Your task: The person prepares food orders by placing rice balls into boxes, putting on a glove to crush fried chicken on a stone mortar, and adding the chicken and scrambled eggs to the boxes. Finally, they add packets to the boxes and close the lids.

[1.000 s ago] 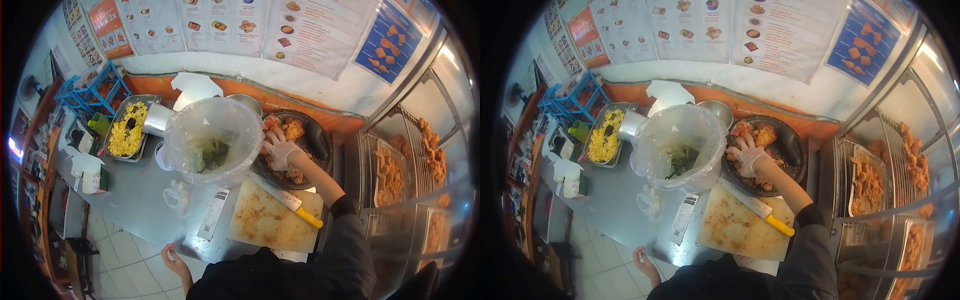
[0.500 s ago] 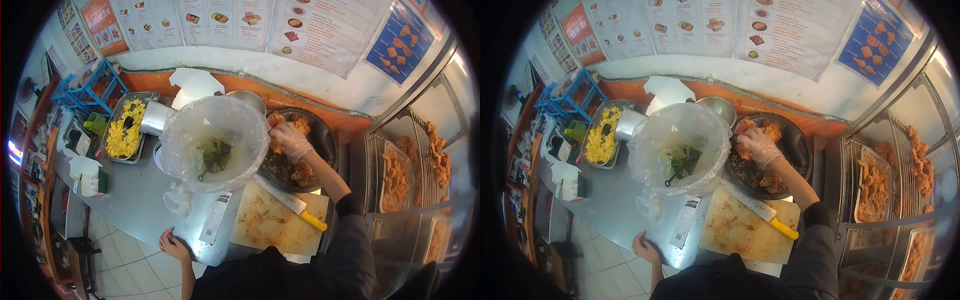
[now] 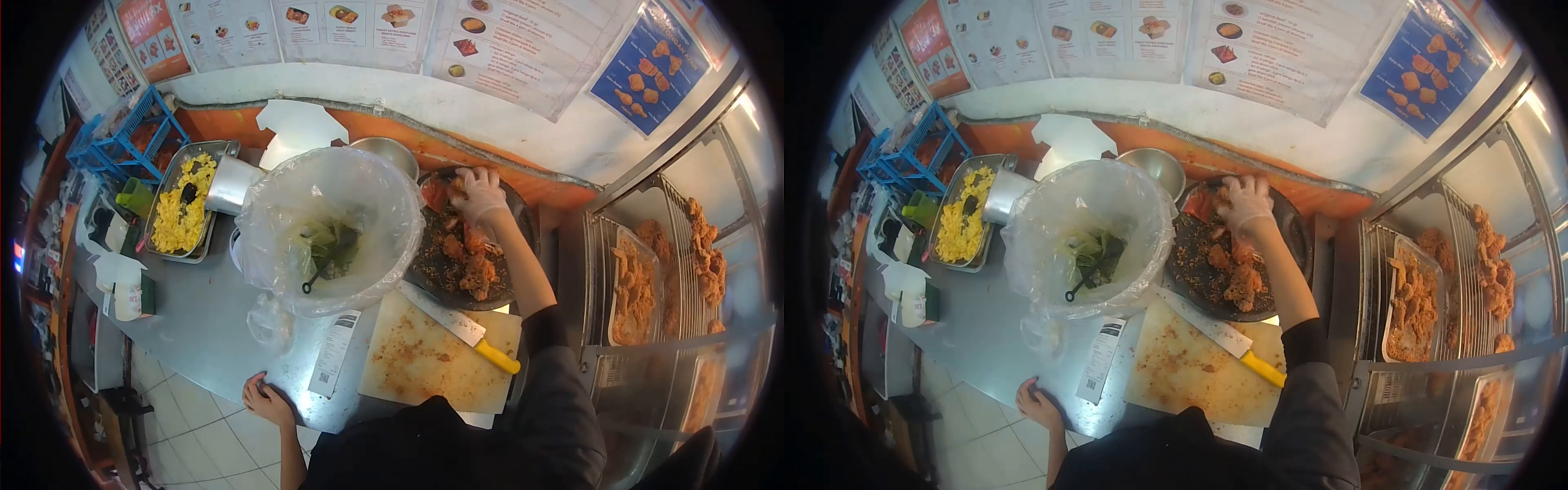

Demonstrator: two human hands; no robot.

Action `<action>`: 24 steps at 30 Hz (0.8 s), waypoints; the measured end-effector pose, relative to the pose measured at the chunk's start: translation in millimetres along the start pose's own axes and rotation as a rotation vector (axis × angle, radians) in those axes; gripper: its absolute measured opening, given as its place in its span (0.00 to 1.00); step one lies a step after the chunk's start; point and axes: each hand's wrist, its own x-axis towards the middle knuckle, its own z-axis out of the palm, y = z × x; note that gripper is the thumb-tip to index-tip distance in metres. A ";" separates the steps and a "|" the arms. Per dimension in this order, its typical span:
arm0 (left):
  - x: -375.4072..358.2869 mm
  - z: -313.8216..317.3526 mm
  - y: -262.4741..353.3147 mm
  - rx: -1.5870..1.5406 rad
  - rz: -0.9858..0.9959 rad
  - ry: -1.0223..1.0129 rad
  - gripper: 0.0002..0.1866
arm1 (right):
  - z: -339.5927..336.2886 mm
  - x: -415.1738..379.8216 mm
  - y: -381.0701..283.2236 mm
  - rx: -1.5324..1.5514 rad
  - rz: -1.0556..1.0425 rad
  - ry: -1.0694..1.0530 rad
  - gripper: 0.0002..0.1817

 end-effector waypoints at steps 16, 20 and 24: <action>-0.2 -3.0 -1.2 0.045 0.004 0.009 0.11 | -15.3 -81.5 -38.7 0.208 0.153 -0.347 0.20; 1.5 -0.7 -3.7 0.025 0.007 0.006 0.11 | -64.9 -77.2 -49.3 0.584 0.320 -0.042 0.18; 0.5 -0.4 -6.4 0.026 0.015 0.014 0.11 | -88.3 -28.4 -21.4 0.417 0.339 -0.014 0.21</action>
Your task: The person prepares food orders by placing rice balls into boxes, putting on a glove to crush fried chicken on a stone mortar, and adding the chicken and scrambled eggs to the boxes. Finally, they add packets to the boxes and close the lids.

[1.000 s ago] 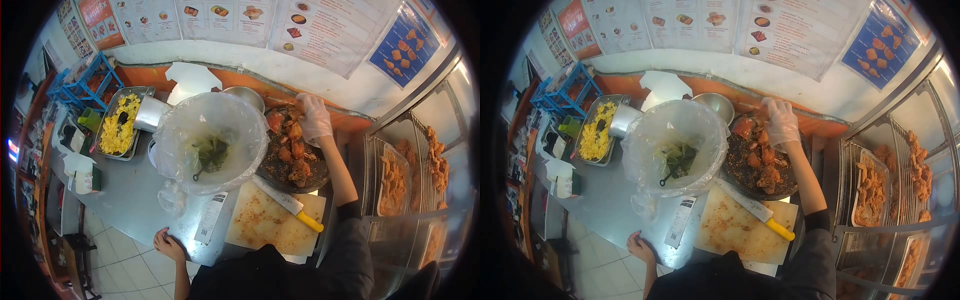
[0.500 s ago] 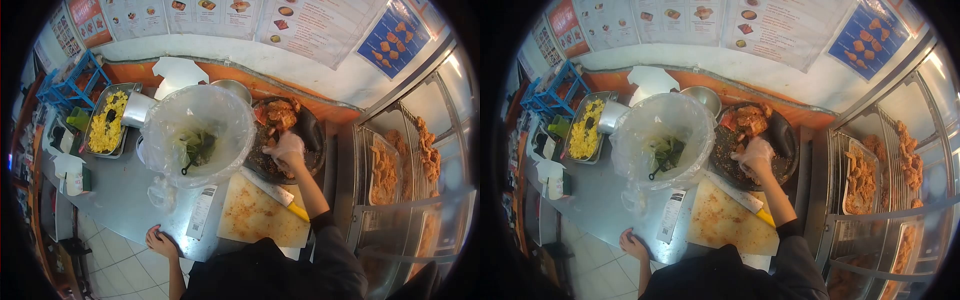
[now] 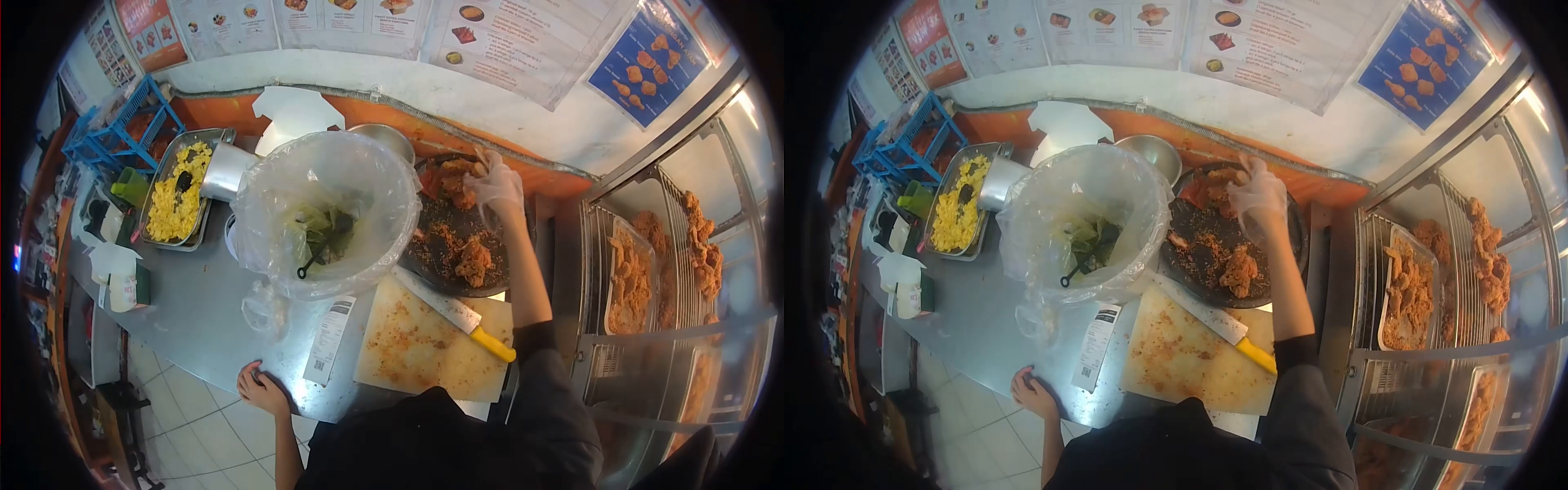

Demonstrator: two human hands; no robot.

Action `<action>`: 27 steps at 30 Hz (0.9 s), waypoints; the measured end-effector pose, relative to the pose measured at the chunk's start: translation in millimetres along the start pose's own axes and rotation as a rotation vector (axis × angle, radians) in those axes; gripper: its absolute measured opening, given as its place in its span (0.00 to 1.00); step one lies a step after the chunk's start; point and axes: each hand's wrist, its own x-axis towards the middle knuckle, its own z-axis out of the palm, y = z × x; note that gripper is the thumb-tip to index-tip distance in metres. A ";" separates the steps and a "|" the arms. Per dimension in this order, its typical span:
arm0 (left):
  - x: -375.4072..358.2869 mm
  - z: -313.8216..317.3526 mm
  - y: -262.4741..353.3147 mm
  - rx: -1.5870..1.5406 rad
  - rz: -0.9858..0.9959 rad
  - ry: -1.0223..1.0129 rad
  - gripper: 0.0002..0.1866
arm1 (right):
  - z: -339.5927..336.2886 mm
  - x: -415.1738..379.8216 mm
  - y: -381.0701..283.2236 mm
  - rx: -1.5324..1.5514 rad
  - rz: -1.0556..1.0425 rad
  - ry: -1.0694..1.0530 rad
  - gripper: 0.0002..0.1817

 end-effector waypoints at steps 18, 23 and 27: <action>2.5 -0.2 5.9 0.033 -0.013 -0.008 0.12 | 33.7 -26.1 -1.5 0.055 -0.104 0.089 0.15; 0.0 0.3 3.0 0.041 -0.028 -0.013 0.12 | 38.3 -31.0 49.2 -0.218 0.254 -0.085 0.18; 1.7 4.4 -0.9 0.046 -0.010 -0.003 0.12 | 62.3 -24.5 74.7 0.317 0.343 -0.062 0.16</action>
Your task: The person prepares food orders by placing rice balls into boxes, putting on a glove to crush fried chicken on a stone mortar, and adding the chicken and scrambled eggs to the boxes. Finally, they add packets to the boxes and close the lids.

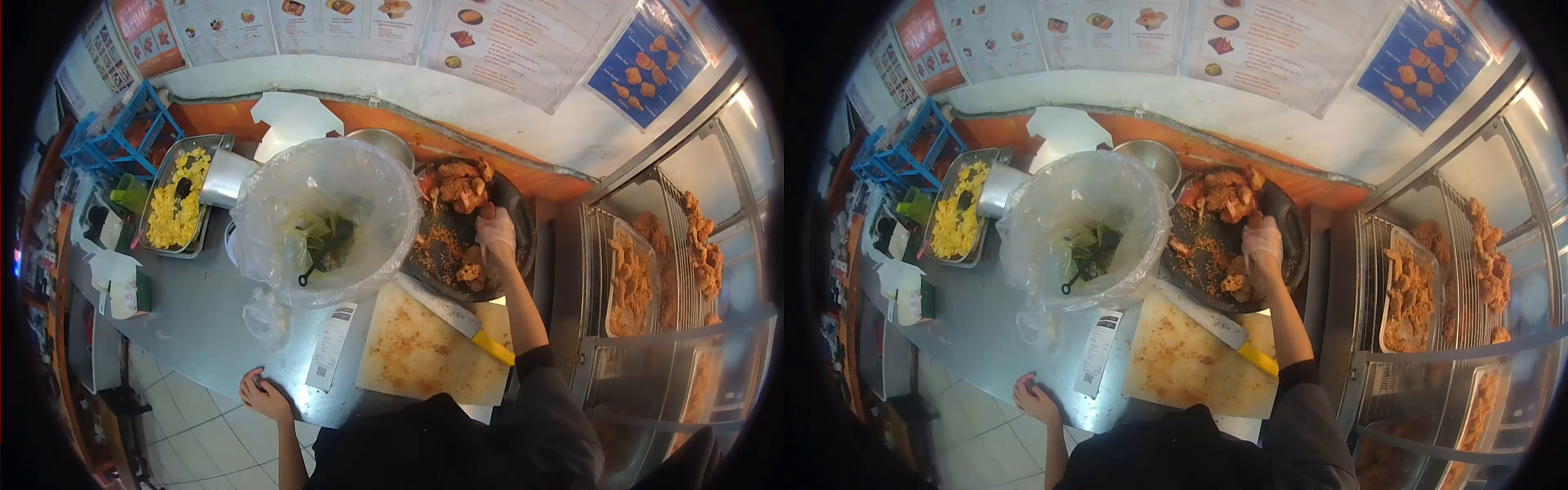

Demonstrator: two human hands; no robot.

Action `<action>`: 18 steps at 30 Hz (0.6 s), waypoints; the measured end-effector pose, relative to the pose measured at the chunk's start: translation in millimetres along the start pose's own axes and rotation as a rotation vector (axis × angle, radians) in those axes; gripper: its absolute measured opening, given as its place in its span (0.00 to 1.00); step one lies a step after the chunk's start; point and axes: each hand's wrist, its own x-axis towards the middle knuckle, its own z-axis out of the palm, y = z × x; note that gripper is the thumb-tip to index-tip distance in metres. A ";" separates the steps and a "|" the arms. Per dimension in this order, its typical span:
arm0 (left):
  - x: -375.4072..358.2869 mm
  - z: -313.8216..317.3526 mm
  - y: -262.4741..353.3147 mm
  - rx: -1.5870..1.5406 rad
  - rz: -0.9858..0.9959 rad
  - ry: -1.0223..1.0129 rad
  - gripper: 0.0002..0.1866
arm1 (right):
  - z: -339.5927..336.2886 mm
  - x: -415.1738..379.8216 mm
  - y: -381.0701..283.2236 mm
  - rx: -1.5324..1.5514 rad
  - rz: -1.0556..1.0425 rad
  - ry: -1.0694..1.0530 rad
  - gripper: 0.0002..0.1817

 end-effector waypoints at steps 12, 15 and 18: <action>-0.9 -6.6 6.3 -0.010 0.004 -0.016 0.12 | -27.1 13.8 -59.8 -0.396 -0.357 0.099 0.15; -0.9 -3.0 2.2 0.004 0.015 -0.006 0.11 | -55.5 11.5 -57.8 -0.667 -0.457 0.228 0.19; -0.4 -4.2 4.0 -0.001 -0.003 -0.029 0.11 | -22.2 27.0 12.1 -0.828 -0.418 0.305 0.34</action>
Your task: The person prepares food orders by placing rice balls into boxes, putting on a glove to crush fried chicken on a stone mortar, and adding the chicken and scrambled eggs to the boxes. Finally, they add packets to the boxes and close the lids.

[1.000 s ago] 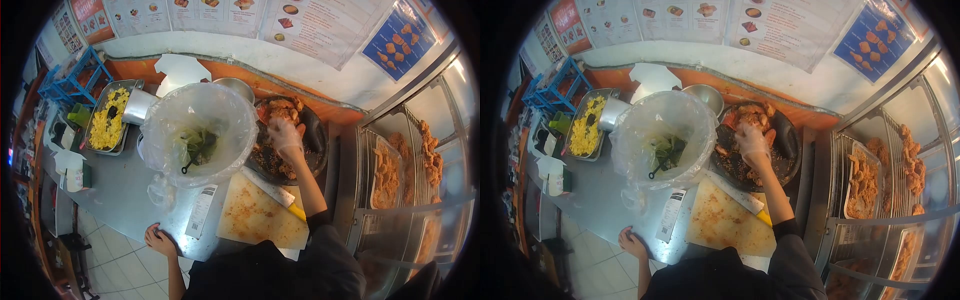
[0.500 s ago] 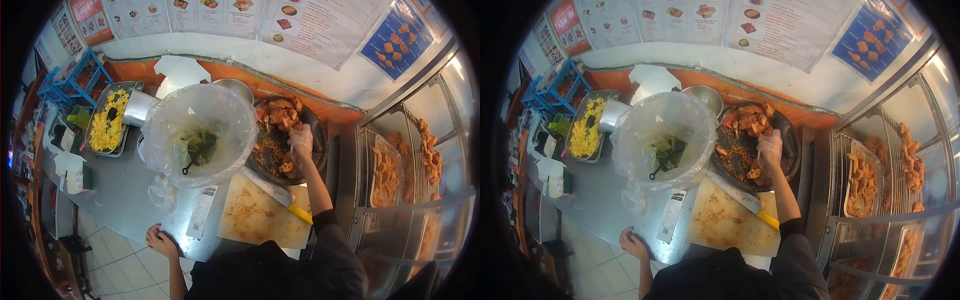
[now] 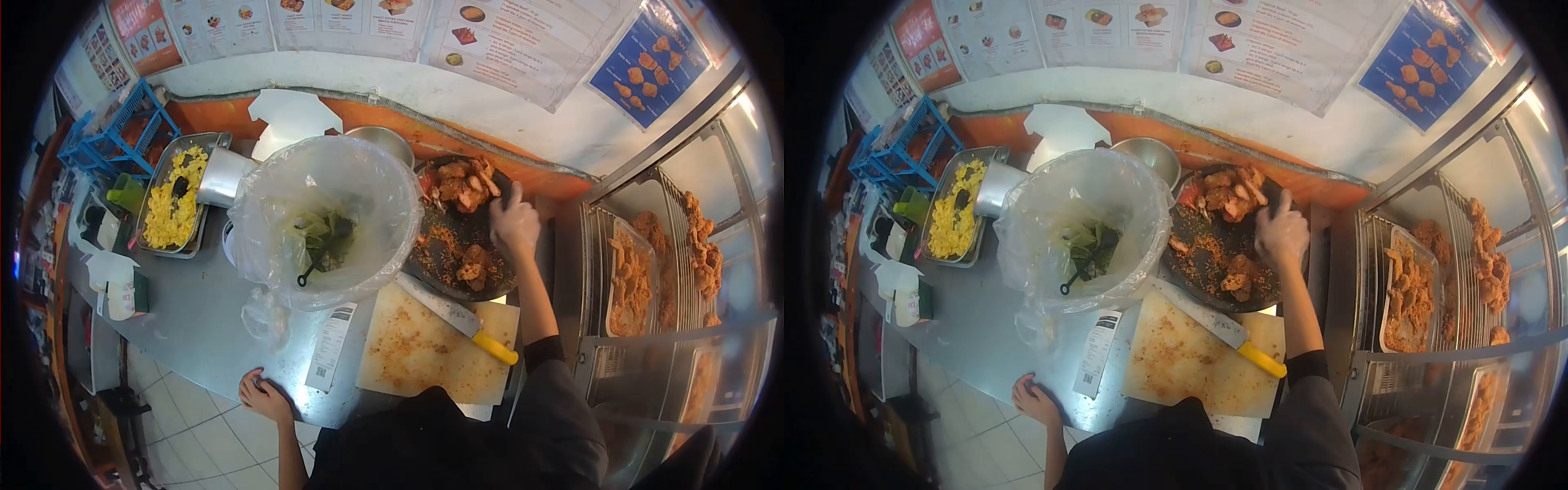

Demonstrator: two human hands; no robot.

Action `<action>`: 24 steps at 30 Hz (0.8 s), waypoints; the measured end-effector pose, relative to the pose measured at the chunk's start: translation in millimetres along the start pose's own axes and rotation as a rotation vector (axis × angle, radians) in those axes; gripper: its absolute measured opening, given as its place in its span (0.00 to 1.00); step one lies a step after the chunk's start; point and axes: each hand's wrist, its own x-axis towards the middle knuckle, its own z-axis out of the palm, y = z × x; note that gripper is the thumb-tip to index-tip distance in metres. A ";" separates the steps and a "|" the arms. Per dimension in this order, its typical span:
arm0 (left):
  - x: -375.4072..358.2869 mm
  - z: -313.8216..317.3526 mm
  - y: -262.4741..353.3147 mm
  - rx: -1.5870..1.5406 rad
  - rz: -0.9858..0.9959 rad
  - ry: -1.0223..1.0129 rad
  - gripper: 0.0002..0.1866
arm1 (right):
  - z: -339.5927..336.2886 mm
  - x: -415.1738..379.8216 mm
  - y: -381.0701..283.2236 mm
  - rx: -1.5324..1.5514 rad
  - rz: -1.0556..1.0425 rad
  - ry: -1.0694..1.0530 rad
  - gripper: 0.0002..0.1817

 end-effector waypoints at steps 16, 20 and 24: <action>-2.0 -1.2 -0.6 -0.011 -0.016 0.003 0.12 | -149.3 -87.4 -5.7 1.446 0.115 0.087 0.35; -1.2 4.1 -6.2 0.004 0.020 0.047 0.13 | -114.9 -117.2 -29.1 0.366 0.169 -0.526 0.35; -1.8 -2.5 1.1 -0.058 -0.023 0.033 0.13 | -64.5 -71.3 -7.2 0.546 0.109 -0.602 0.38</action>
